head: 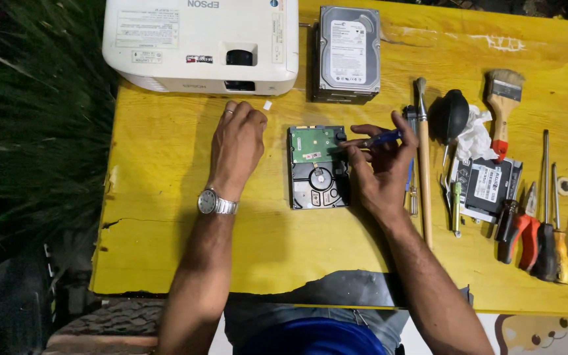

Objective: Disassembling and cleaning a hard drive PCB using a screwdriver, brush, and air blower

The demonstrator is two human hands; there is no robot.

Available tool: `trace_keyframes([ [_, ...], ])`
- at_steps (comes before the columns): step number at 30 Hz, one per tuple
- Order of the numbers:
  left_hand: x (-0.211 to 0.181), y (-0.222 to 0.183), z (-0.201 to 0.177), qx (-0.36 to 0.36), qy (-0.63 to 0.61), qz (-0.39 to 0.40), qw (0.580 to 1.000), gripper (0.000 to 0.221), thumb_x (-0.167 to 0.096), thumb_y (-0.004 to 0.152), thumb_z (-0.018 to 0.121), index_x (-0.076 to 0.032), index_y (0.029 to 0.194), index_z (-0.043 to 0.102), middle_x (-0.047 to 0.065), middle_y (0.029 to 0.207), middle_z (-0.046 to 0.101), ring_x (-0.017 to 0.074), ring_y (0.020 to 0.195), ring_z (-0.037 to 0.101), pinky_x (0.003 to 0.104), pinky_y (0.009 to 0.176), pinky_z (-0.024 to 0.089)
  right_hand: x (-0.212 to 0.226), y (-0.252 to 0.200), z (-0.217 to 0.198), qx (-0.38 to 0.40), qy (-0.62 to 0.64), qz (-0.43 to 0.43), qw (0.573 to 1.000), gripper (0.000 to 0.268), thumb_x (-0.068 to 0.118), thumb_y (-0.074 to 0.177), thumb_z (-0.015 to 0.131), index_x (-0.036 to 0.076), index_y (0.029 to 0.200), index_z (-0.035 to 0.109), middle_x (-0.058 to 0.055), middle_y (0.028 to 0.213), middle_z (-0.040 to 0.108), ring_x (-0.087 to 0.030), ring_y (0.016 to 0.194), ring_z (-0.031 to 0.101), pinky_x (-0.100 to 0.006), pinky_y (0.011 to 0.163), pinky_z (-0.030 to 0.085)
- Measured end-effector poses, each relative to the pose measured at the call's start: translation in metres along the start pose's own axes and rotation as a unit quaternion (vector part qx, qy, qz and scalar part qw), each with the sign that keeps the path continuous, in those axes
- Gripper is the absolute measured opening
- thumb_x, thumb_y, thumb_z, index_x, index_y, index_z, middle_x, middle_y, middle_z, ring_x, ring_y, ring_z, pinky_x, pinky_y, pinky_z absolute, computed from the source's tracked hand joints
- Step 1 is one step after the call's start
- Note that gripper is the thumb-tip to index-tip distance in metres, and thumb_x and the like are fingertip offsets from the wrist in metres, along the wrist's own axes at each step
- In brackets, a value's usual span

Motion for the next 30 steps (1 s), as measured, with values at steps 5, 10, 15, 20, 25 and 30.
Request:
trace_keyframes([
  [5, -0.002, -0.001, -0.004, 0.0, -0.023, -0.004, 1.0, 0.004, -0.007, 0.09, 0.07, -0.009, 0.093, 0.069, 0.006, 0.091, 0.057, 0.0265, 0.101, 0.056, 0.037, 0.088, 0.052, 0.005, 0.004, 0.002, -0.007, 0.017, -0.004, 1.0, 0.098, -0.023, 0.097, 0.061, 0.023, 0.161, 0.003, -0.029, 0.138, 0.053, -0.035, 0.098, 0.075, -0.039, 0.08, 0.069],
  [10, -0.008, 0.002, -0.012, -0.017, -0.057, 0.003, 0.998, 0.009, -0.006, 0.092, 0.069, -0.009, 0.099, 0.072, 0.007, 0.093, 0.059, 0.0268, 0.102, 0.058, 0.038, 0.091, 0.051, 0.012, 0.007, 0.012, 0.008, 0.016, -0.01, 1.0, 0.083, -0.019, 0.1, 0.057, 0.018, 0.157, 0.01, -0.028, 0.131, 0.055, -0.036, 0.097, 0.074, -0.043, 0.083, 0.068],
  [15, -0.021, 0.005, -0.023, 0.021, -0.175, 0.048, 0.983, 0.009, -0.006, 0.093, 0.07, -0.01, 0.1, 0.075, 0.008, 0.093, 0.064, 0.0295, 0.097, 0.063, 0.039, 0.088, 0.053, 0.013, 0.007, 0.032, 0.057, 0.06, -0.023, 0.996, 0.068, -0.014, 0.103, 0.051, 0.011, 0.155, 0.016, -0.026, 0.122, 0.058, -0.036, 0.095, 0.074, -0.047, 0.083, 0.066],
  [20, -0.027, 0.006, -0.031, 0.095, -0.264, 0.053, 0.958, 0.009, -0.003, 0.09, 0.07, -0.006, 0.096, 0.075, 0.016, 0.091, 0.069, 0.0385, 0.093, 0.067, 0.047, 0.085, 0.054, 0.017, 0.01, 0.043, 0.097, 0.024, -0.047, 0.994, 0.064, -0.015, 0.099, 0.055, 0.002, 0.151, 0.021, -0.028, 0.118, 0.062, -0.037, 0.092, 0.076, -0.048, 0.077, 0.067],
  [25, -0.029, 0.006, -0.03, 0.171, -0.294, 0.05, 0.939, 0.007, -0.003, 0.089, 0.07, -0.004, 0.093, 0.075, 0.018, 0.09, 0.069, 0.0402, 0.09, 0.068, 0.047, 0.085, 0.054, 0.022, 0.011, 0.045, 0.11, -0.016, -0.061, 0.992, 0.061, -0.014, 0.1, 0.055, -0.001, 0.15, 0.022, -0.027, 0.118, 0.062, -0.036, 0.093, 0.075, -0.047, 0.079, 0.064],
  [30, -0.029, 0.005, -0.025, 0.214, -0.285, 0.05, 0.933, 0.006, -0.003, 0.089, 0.068, -0.003, 0.089, 0.074, 0.02, 0.088, 0.069, 0.0425, 0.09, 0.069, 0.049, 0.085, 0.054, 0.027, 0.013, 0.044, 0.114, -0.052, -0.063, 0.99, 0.057, -0.013, 0.099, 0.059, -0.003, 0.146, 0.028, -0.026, 0.116, 0.066, -0.035, 0.092, 0.076, -0.047, 0.078, 0.063],
])
Point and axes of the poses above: each hand's wrist, its own y-axis towards the middle knuckle, its own z-axis out of the palm, x = y × z, the point moved 2 cm from there along y, towards the middle knuckle
